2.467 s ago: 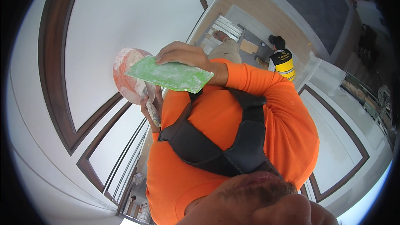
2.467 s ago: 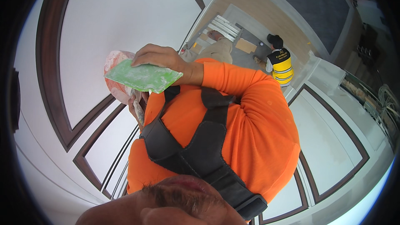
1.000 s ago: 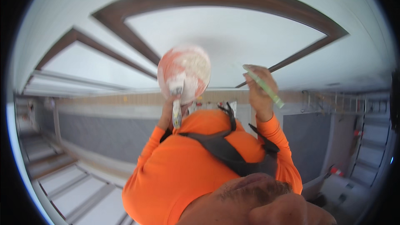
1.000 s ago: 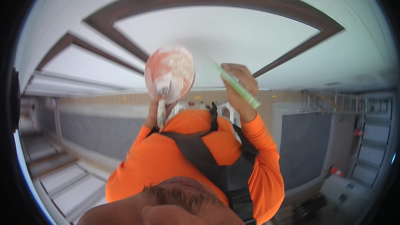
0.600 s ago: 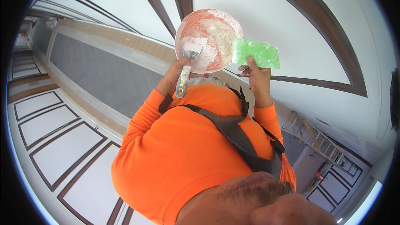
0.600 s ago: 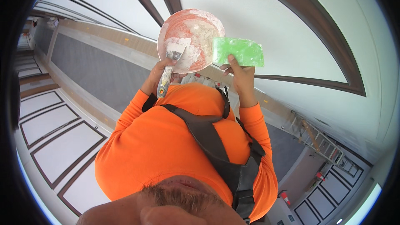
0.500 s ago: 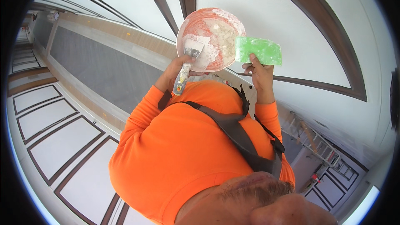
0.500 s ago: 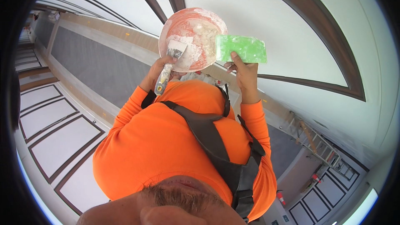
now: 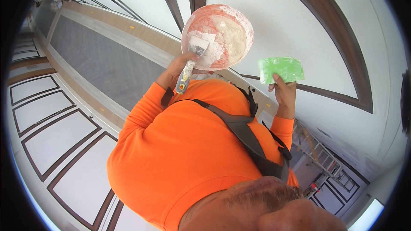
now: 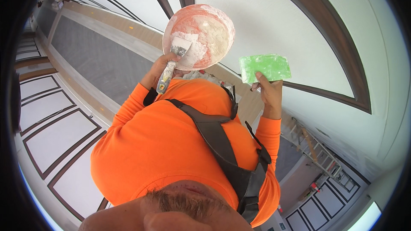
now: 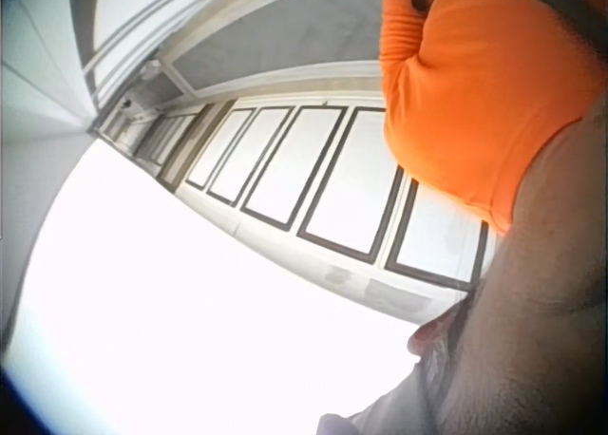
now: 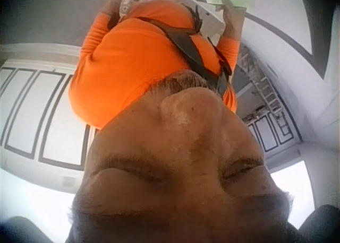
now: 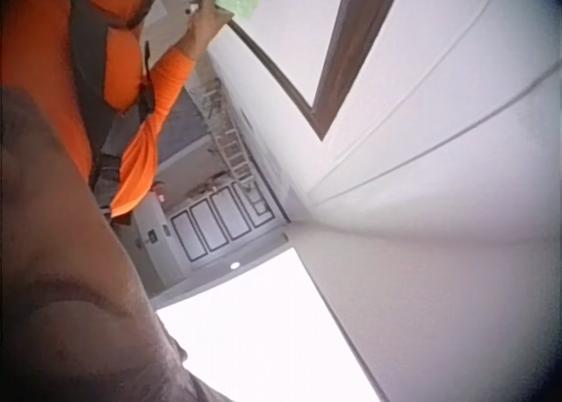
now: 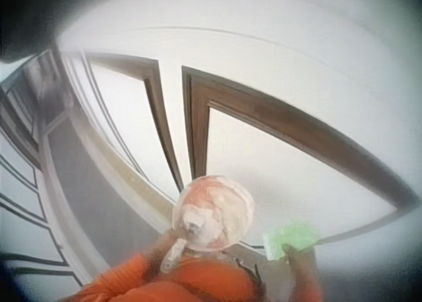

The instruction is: The person applies plaster to a curved ceiling using a green trowel and a hawk. They repeatedly scoop plaster from the hawk and smooth it onto the ceiling surface.

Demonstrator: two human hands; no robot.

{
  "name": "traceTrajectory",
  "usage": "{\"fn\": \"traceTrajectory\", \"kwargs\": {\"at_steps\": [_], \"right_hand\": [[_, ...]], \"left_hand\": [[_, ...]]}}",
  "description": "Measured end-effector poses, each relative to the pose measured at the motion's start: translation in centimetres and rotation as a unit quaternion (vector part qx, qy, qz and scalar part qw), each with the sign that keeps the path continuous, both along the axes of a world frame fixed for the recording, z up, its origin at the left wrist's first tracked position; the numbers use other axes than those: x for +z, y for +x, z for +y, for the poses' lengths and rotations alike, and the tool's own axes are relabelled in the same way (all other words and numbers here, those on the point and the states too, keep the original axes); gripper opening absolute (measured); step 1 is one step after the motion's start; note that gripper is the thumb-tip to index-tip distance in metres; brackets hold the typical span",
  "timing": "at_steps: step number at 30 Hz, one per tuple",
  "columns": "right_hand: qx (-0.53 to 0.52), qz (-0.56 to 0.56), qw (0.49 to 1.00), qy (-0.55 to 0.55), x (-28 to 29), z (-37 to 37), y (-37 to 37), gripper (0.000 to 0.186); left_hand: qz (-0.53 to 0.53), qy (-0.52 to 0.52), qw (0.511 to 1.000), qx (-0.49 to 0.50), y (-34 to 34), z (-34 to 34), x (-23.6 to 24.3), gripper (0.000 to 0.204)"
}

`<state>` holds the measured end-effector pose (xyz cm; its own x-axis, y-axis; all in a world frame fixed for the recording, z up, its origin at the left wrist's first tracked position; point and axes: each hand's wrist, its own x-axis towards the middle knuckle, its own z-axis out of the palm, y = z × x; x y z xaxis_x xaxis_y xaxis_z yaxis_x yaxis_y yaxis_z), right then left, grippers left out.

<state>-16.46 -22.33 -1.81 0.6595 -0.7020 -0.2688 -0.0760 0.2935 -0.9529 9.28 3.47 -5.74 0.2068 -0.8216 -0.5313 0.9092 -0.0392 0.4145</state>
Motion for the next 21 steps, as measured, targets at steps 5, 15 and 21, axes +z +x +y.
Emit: {"fn": "traceTrajectory", "kwargs": {"at_steps": [5, 15, 21], "right_hand": [[0.011, -0.072, 0.997, 0.012, 1.0, 1.3, 3.8, 0.031], [0.061, 0.048, 0.995, -0.069, -0.4, -0.9, 2.0, 0.036], [-0.031, -0.048, 0.991, -0.122, 7.3, -2.2, 1.9, 0.031]], "left_hand": [[-0.047, 0.023, 0.998, -0.028, 0.4, 0.3, 0.7, 0.061], [-0.011, 0.013, 0.998, 0.061, 0.1, 1.0, -1.0, 0.063], [-0.031, 0.024, 0.997, 0.064, 1.0, 0.4, -4.9, 0.066]]}}
